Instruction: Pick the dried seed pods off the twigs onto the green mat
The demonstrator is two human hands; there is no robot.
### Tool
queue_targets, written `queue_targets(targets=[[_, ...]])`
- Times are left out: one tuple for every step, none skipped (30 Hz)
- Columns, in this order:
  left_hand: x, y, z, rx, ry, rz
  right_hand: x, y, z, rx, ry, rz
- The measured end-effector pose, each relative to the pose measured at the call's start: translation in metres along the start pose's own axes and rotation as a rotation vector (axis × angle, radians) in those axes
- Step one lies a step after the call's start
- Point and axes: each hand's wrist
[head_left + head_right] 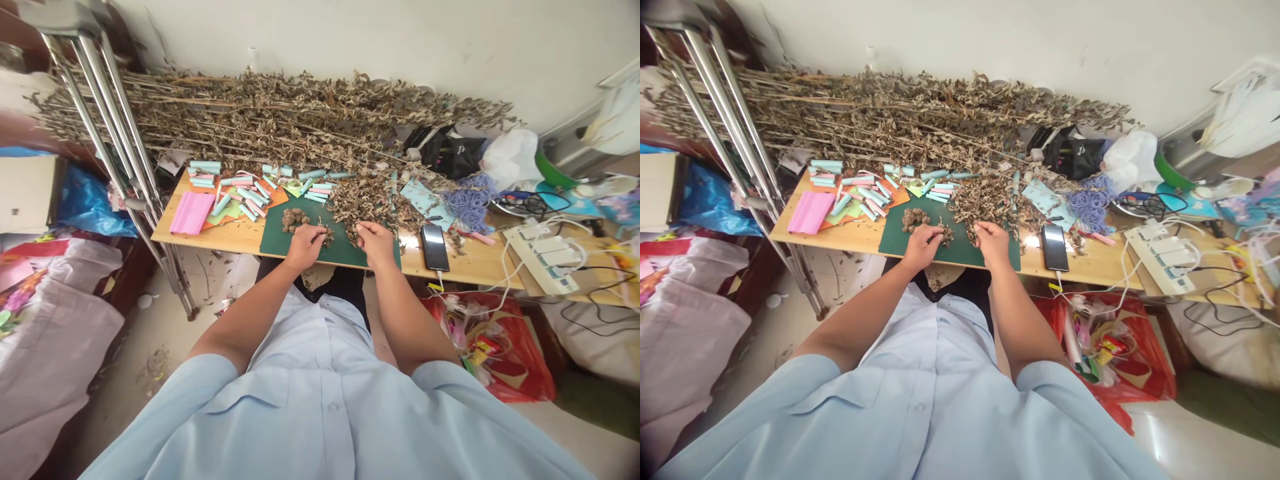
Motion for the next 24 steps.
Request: queue_targets(targets=[[0.0, 0.0, 0.0, 0.004, 0.002, 0.004, 0.002, -0.001, 0.003, 0.009, -0.013, -0.013], [0.0, 0.0, 0.0, 0.006, 0.004, 0.007, 0.005, -0.003, 0.006, 0.014, -0.028, -0.027], [0.0, 0.0, 0.0, 0.008, 0.003, 0.009, 0.008, -0.003, 0.009, 0.015, -0.044, -0.042], [0.0, 0.0, 0.0, 0.008, -0.001, 0.01, 0.011, -0.004, 0.013, 0.014, -0.062, -0.055], [0.0, 0.0, 0.0, 0.01, -0.006, 0.012, 0.014, -0.004, 0.016, 0.009, -0.083, -0.063], [0.0, 0.0, 0.0, 0.016, -0.012, 0.015, 0.018, -0.005, 0.02, 0.002, -0.106, -0.065], [-0.001, 0.001, 0.0, 0.027, -0.017, 0.019, 0.022, -0.005, 0.024, -0.006, -0.127, -0.064], [-0.001, 0.001, -0.001, 0.04, -0.024, 0.024, 0.027, -0.006, 0.027, -0.013, -0.147, -0.061], [-0.002, 0.002, -0.001, 0.053, -0.031, 0.028, 0.031, -0.006, 0.031, -0.019, -0.166, -0.058], [-0.003, 0.003, -0.002, 0.063, -0.042, 0.031, 0.034, -0.007, 0.034, -0.024, -0.184, -0.055], [-0.004, 0.003, -0.002, 0.066, -0.055, 0.032, 0.038, -0.008, 0.036, -0.025, -0.198, -0.052], [-0.005, 0.004, -0.003, 0.06, -0.067, 0.031, 0.04, -0.009, 0.038, -0.025, -0.211, -0.049], [-0.005, 0.005, -0.003, 0.047, -0.075, 0.03, 0.042, -0.01, 0.04, -0.025, -0.222, -0.046], [-0.006, 0.005, -0.003, 0.031, -0.076, 0.03, 0.044, -0.01, 0.041, -0.027, -0.23, -0.043], [-0.006, 0.005, -0.003, 0.015, -0.071, 0.031, 0.045, -0.01, 0.042, -0.032, -0.237, -0.039], [-0.006, 0.005, -0.003, 0.0, -0.062, 0.034, 0.045, -0.01, 0.042, -0.04, -0.241, -0.033], [-0.006, 0.005, -0.003, -0.01, -0.052, 0.039, 0.046, -0.01, 0.042, -0.051, -0.243, -0.029], [-0.006, 0.005, -0.003, -0.015, -0.044, 0.043, 0.046, -0.009, 0.042, -0.063, -0.245, -0.024], [-0.005, 0.005, -0.003, -0.018, -0.04, 0.045, 0.045, -0.009, 0.042, -0.073, -0.247, -0.022], [-0.005, 0.005, -0.003, -0.019, -0.04, 0.045, 0.045, -0.008, 0.042, -0.079, -0.249, -0.022], [-0.005, 0.005, -0.003, -0.019, -0.044, 0.042, 0.045, -0.008, 0.041, -0.081, -0.249, -0.025], [-0.005, 0.005, -0.003, -0.017, -0.05, 0.039, 0.045, -0.007, 0.041, -0.078, -0.249, -0.028], [-0.005, 0.005, -0.003, -0.012, -0.057, 0.036, 0.045, -0.007, 0.041, -0.073, -0.249, -0.03], [-0.005, 0.005, -0.003, -0.008, -0.063, 0.034, 0.045, -0.006, 0.041, -0.067, -0.251, -0.03]])
Point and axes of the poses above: each hand's wrist, its own z-axis away from the middle knuckle, its own x-axis out of the palm, y = z × x, and after that the axes turned 4 degrees about y, right-handed
